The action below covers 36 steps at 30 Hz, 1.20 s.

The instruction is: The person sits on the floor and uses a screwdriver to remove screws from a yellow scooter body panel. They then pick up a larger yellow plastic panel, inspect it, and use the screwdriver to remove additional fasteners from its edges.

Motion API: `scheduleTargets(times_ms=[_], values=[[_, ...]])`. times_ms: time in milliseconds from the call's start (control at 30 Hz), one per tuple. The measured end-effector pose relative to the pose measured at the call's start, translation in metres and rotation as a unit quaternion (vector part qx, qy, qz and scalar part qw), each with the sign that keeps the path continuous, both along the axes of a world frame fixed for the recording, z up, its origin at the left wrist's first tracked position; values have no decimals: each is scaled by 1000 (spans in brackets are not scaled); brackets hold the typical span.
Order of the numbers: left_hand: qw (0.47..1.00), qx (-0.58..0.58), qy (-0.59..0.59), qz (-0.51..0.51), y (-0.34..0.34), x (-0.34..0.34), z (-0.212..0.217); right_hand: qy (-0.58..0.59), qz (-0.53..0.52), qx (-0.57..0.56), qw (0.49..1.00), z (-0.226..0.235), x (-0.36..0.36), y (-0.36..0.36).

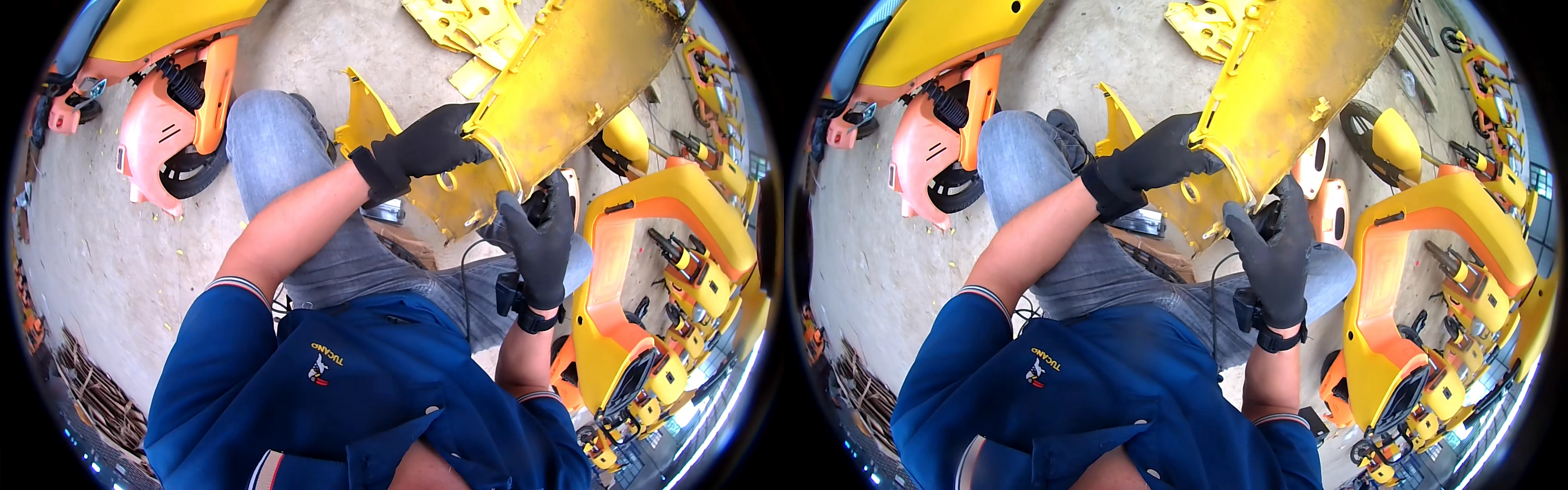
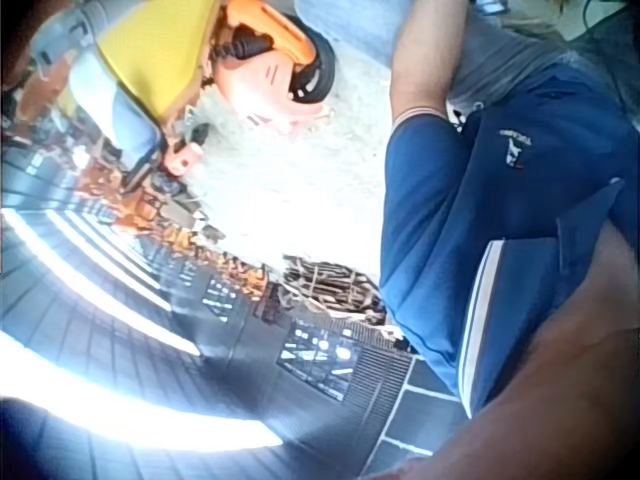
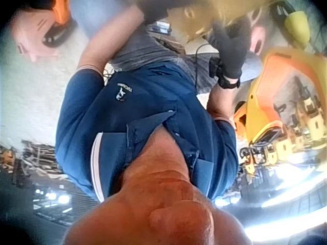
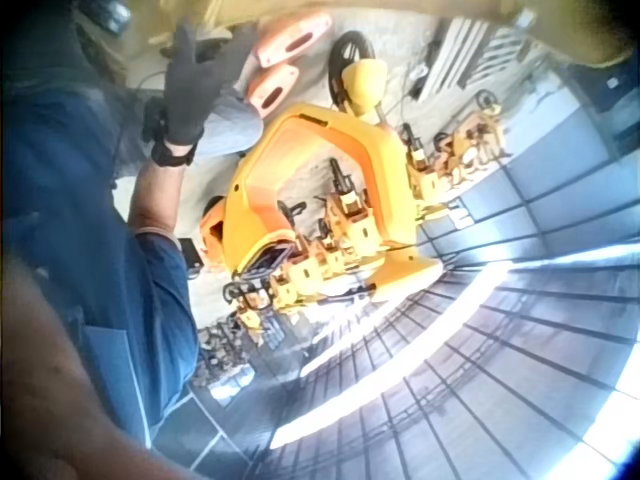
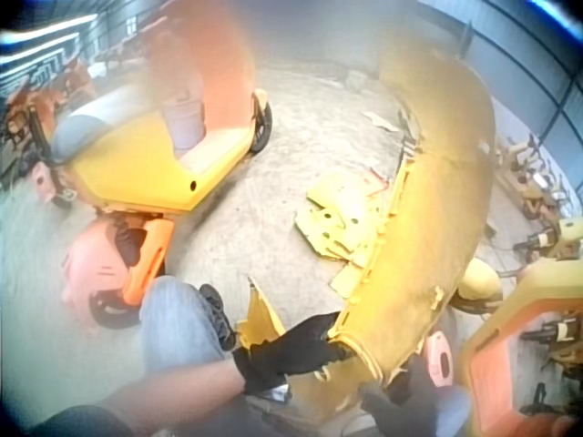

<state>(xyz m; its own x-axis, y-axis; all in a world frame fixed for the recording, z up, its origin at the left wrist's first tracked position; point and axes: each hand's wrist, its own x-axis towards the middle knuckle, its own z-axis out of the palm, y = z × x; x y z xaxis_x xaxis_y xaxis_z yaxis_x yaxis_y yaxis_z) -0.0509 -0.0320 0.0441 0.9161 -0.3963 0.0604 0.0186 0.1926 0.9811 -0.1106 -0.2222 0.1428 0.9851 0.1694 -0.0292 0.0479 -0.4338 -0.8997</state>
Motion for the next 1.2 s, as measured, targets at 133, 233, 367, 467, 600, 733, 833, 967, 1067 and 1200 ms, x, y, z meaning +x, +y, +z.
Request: scheduleTargets(times_ms=[133,233,367,467,600,733,833,967,1067,1200], values=[[1000,10,10,10,0,-2,4,-53,-5,-33,998,-22,-1,-1],[1000,9,5,17,-4,0,-4,-90,-25,-67,993,-32,-3,2],[1000,16,10,22,-5,1,-3,-96,-56,-107,988,-33,-3,10],[1000,15,10,21,-6,2,-4,-194,-49,-175,964,-41,2,8],[999,18,-8,31,-6,2,-5,-224,-48,-197,953,-42,3,9],[999,23,-4,23,-6,3,-5,-228,-49,-217,948,-41,3,8],[999,21,-15,27,-7,3,-7,-224,-48,-220,948,-43,4,6],[999,18,-23,31,-8,3,-9,-231,-43,-222,946,-43,5,5],[998,32,-29,34,-8,2,-6,-161,-54,-180,969,-41,1,4],[999,36,18,7,-9,3,-10,-149,-51,-162,974,-40,1,5]])
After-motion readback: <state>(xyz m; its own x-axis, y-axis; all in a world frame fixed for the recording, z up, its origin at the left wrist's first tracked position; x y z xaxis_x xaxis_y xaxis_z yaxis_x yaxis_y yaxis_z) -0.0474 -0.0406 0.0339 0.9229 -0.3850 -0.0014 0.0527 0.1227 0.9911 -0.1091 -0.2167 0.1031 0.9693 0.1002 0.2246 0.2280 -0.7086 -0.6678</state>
